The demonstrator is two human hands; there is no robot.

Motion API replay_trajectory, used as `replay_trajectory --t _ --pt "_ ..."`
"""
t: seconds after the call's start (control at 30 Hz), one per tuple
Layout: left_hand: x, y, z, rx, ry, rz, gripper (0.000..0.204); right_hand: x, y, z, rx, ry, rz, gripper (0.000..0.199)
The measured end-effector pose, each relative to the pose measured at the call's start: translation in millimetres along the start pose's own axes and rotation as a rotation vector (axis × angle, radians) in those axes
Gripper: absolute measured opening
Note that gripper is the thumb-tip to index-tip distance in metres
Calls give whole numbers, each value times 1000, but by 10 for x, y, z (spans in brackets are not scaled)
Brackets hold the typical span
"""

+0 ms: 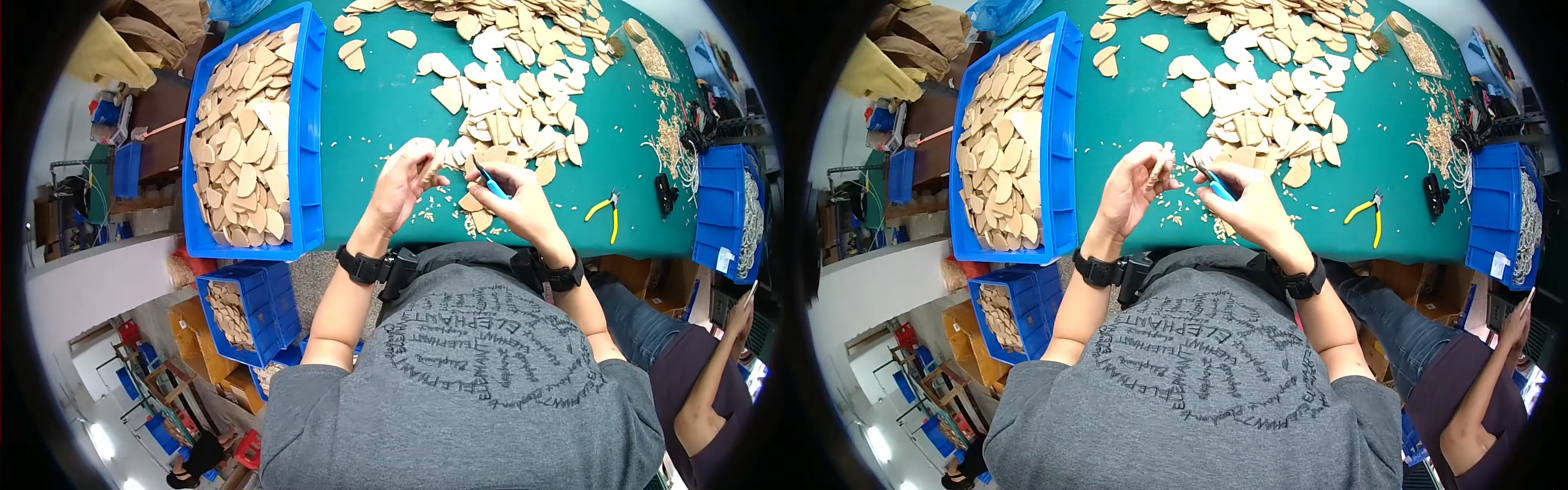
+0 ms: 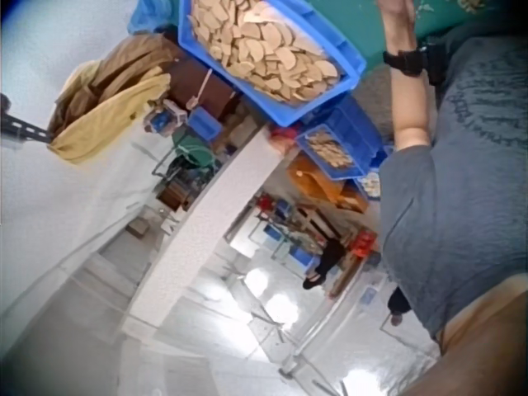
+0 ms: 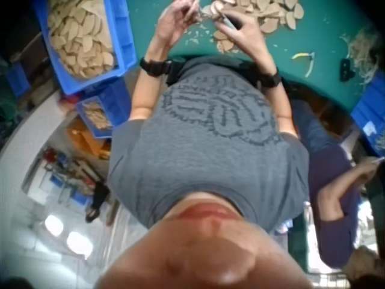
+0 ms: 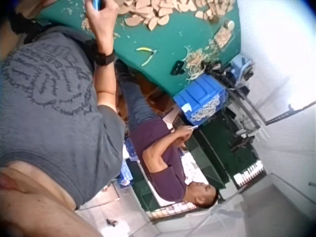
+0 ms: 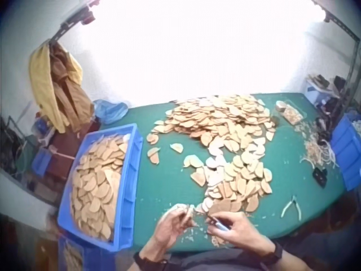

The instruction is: The person uses a handheld tool to smooth and shape the edges of small, flat wooden pieces. They pick up each piece from a blue bin, work on it with the tool, and place the finished piece onto a green table. Another person is visible in the background performing a similar task.

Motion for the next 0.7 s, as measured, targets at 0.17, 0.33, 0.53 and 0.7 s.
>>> replay_trajectory --t 0.17,0.33,0.53,0.7 --pt "-173 -247 -190 506 62 -285 37 16 121 -36 21 2 46 24" --pt "-247 -333 -265 562 35 -331 29 35 179 21 -14 -23 75 26" --pt "-262 -345 -294 622 39 -321 30 45 182 68 -101 -14 72 27" --pt "-266 -340 -291 621 26 -324 30 53 191 87 -140 -51 106 28"
Point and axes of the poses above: each hand's wrist, its own x-axis towards the middle knuckle, its own z-axis out of the back of the hand, y = z × x, the point moved 6 cm from there along x, towards the middle knuckle, and after that the axes turned 5 degrees about -x, right-handed, at the moved point
